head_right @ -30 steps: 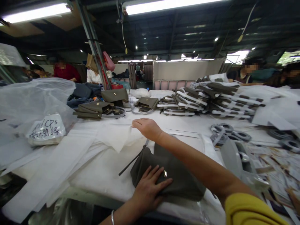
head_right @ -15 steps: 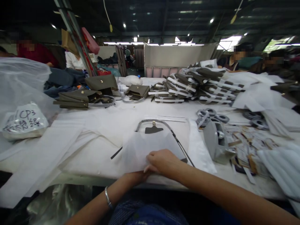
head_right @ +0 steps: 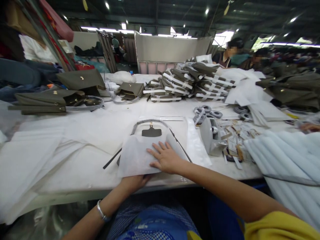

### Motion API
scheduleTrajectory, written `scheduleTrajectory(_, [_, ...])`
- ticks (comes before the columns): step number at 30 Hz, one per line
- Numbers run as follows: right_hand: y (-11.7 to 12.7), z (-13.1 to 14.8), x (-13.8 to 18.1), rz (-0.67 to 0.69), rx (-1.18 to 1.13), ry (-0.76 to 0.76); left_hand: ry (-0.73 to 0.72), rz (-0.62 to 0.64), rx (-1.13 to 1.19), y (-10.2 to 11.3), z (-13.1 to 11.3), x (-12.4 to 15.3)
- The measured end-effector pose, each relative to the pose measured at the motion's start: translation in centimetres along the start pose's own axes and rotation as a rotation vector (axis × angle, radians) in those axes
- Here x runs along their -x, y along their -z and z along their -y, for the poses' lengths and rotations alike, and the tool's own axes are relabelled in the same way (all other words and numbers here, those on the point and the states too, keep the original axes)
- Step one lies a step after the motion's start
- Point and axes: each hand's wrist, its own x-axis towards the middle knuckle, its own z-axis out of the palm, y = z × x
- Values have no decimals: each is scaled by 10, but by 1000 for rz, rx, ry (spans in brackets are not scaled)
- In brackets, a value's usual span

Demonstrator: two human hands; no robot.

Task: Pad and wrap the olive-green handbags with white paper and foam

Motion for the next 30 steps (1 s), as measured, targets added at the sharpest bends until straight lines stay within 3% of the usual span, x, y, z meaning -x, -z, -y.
scheduleTrajectory(2, [2, 2, 2, -6, 15, -55, -19, -72, -33, 2, 0, -1])
scheduleTrajectory(5, [5, 0, 1, 12, 21, -87, -30, -83, -36, 8, 0, -5])
scheduleTrajectory(10, [4, -15, -3, 25, -14, 38, -44, -114, -76, 10, 0, -9])
scheduleTrajectory(14, [-4, -21, -2, -18, -39, 68, -61, -12, -79, 14, -3, 2])
scheduleTrajectory(16, [-8, -22, 0, -47, -48, 67, -70, 97, -32, 30, -8, 6])
scheduleTrajectory(19, [-12, -22, 1, -75, -62, 71, -63, 257, 110, 72, -22, -1])
scheduleTrajectory(21, [-13, -22, 1, -90, -70, 71, -15, 321, 237, 98, -32, -17])
scheduleTrajectory(23, [-14, -23, 2, -106, -73, 73, 26, 324, 314, 110, -35, -39])
scheduleTrajectory(25, [-16, -23, 2, -118, -78, 76, -7, 285, 314, 102, -27, -60])
scheduleTrajectory(28, [-18, -27, 2, -151, -109, 64, -142, 311, 184, 64, 3, -77])
scheduleTrajectory(30, [-20, -32, 1, -178, -163, 57, -147, 350, 134, 40, 23, -79])
